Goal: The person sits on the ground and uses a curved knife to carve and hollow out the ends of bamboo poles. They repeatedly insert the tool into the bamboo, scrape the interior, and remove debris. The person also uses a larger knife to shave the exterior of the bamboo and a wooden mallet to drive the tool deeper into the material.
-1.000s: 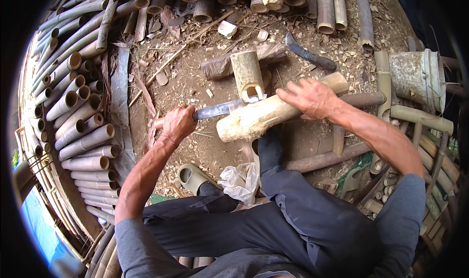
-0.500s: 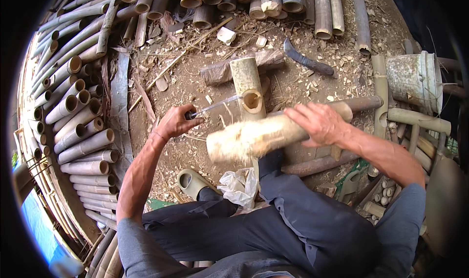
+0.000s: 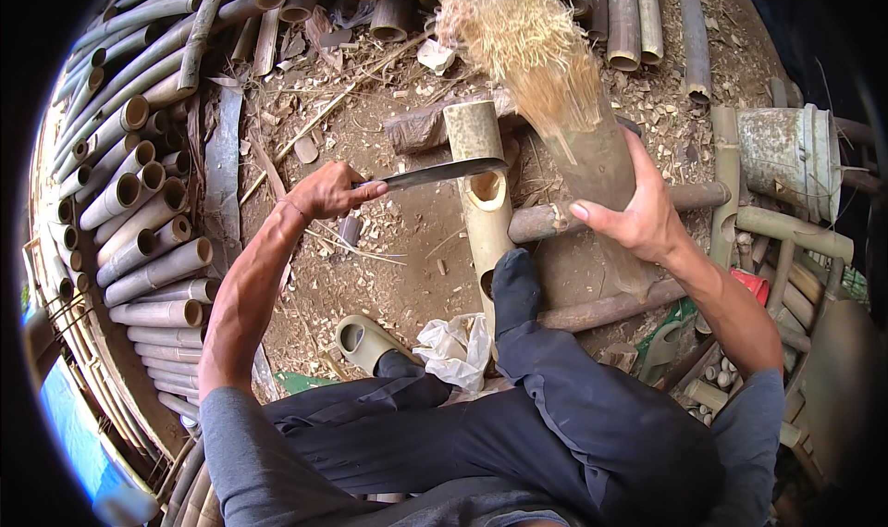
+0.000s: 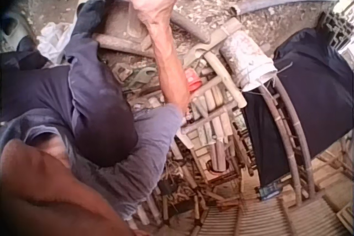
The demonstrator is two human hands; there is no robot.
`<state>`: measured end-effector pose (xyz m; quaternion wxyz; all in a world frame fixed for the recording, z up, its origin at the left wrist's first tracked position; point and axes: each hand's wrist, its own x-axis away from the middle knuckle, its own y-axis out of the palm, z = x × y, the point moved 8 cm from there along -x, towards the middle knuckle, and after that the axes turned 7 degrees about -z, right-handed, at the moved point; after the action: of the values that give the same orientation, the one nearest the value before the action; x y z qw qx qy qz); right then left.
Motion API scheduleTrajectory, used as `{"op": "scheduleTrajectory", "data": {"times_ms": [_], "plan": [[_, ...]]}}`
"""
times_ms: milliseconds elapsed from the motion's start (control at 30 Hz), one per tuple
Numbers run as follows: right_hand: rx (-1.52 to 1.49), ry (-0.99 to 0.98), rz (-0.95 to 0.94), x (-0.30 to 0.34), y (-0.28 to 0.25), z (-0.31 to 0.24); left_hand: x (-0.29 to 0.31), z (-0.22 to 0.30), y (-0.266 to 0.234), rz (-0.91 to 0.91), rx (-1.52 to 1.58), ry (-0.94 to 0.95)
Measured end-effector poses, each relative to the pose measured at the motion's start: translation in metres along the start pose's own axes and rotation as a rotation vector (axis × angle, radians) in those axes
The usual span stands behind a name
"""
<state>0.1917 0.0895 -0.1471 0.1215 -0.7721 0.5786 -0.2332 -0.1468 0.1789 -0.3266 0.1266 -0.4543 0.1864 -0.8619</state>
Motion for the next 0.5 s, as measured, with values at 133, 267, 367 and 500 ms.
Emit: {"op": "scheduleTrajectory", "data": {"times_ms": [133, 267, 367, 500], "plan": [[0.382, 0.178, -0.234, -0.014, 0.034, 0.023, -0.006, -0.005, 0.010, -0.024, 0.050, -0.023], [0.522, 0.217, -0.243, -0.037, 0.028, 0.025, -0.004, -0.007, 0.009, -0.027, 0.052, -0.026], [0.284, -0.090, 0.189, -0.043, 0.007, -0.004, -0.006, -0.002, 0.010, -0.028, 0.040, 0.000], [0.495, 0.091, -0.240, -0.032, 0.043, 0.030, -0.009, -0.006, 0.009, -0.013, 0.040, -0.006]]}}
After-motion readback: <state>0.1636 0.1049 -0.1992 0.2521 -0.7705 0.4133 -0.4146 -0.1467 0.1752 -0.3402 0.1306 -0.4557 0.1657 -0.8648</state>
